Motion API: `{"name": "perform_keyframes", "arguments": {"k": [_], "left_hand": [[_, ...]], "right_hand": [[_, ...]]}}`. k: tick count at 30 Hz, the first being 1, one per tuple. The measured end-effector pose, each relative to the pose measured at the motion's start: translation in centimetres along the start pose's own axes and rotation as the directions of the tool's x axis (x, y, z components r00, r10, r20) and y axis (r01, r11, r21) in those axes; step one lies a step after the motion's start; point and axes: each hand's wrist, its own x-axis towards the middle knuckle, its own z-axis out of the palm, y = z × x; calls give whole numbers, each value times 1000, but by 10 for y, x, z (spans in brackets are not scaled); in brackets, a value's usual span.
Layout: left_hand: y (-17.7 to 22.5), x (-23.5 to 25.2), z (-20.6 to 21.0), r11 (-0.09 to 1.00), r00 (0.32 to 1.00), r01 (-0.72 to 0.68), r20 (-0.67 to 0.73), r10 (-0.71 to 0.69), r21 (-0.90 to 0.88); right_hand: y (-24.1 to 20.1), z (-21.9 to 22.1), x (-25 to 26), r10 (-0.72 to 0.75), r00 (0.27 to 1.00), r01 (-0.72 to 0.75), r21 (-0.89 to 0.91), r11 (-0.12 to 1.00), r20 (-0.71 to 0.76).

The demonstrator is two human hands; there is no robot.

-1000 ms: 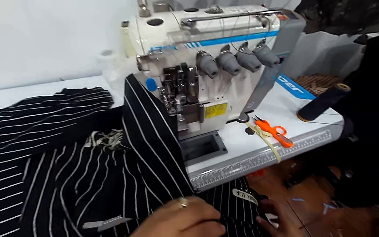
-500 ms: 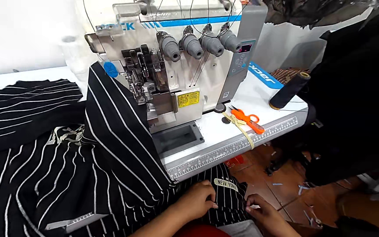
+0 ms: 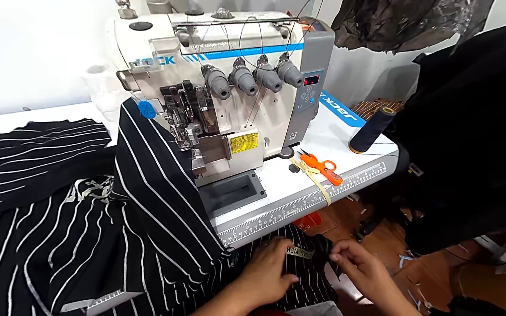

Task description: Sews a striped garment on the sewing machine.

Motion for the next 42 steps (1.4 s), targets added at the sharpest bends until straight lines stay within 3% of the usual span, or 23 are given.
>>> {"name": "perform_keyframes", "arguments": {"k": [2, 4, 7, 9, 11, 13, 14, 15, 16, 18, 19, 21, 24, 28, 31, 35, 39, 42], "left_hand": [[16, 7, 5, 989, 987, -145, -70, 146, 14], [26, 21, 8, 982, 981, -183, -72, 180, -45], [21, 40, 11, 998, 985, -59, 164, 56, 12], [-2, 46, 26, 997, 970, -43, 240, 25, 69], [-13, 43, 35, 996, 982, -57, 186, 45, 64], [-15, 42, 37, 996, 987, -60, 150, 51, 60], [-14, 41, 37, 996, 988, -53, 147, 42, 68], [-12, 41, 38, 996, 988, -40, 152, 28, 76], [-11, 40, 39, 996, 988, -31, 154, 18, 83], [-10, 41, 41, 996, 989, -19, 145, 6, 90], [-9, 42, 41, 996, 990, -3, 141, -10, 90], [-3, 43, 39, 994, 988, 50, 144, -63, 95], [10, 45, 35, 992, 985, 96, 135, -107, 88], [26, 43, 26, 983, 995, -36, -98, 19, -178], [47, 28, 7, 909, 951, -201, -296, 92, -364], [60, -9, -32, 867, 956, -202, -285, 72, -456], [65, -50, -71, 859, 982, -173, -154, 111, -483], [67, -67, -81, 880, 951, -247, -273, 142, -404]], "right_hand": [[-35, -4, 29, -163, 967, 165, 5, 986, 198], [-69, -7, 56, -246, 907, 247, 42, 968, 343], [-93, -18, 78, -200, 944, 215, -28, 976, 264], [-86, -27, 79, -16, 982, 51, -182, 982, 188], [-68, -33, 73, 278, 925, -164, -389, 906, 257], [-35, -22, 59, 611, 712, -333, -599, 728, 345], [-15, -13, 47, 711, 607, -371, -664, 649, 356], [6, -4, 32, 741, 566, -387, -677, 626, 361], [24, 4, 17, 711, 608, -396, -641, 658, 354], [54, 15, -12, 494, 841, -351, -472, 809, 222], [62, 18, -18, 390, 913, -311, -411, 857, 122], [61, 16, -16, 271, 963, -257, -337, 906, -6], [34, 6, 8, 137, 991, -131, -275, 952, 0], [-17, 1, 48, -164, 986, 164, -283, 945, 25], [-55, 5, 72, -352, 933, 360, -247, 900, 75], [-94, 10, 92, -444, 893, 450, -162, 878, 71], [-127, 12, 110, -463, 878, 468, -10, 884, 120], [-158, 13, 128, -527, 807, 544, 13, 839, 267]]}}
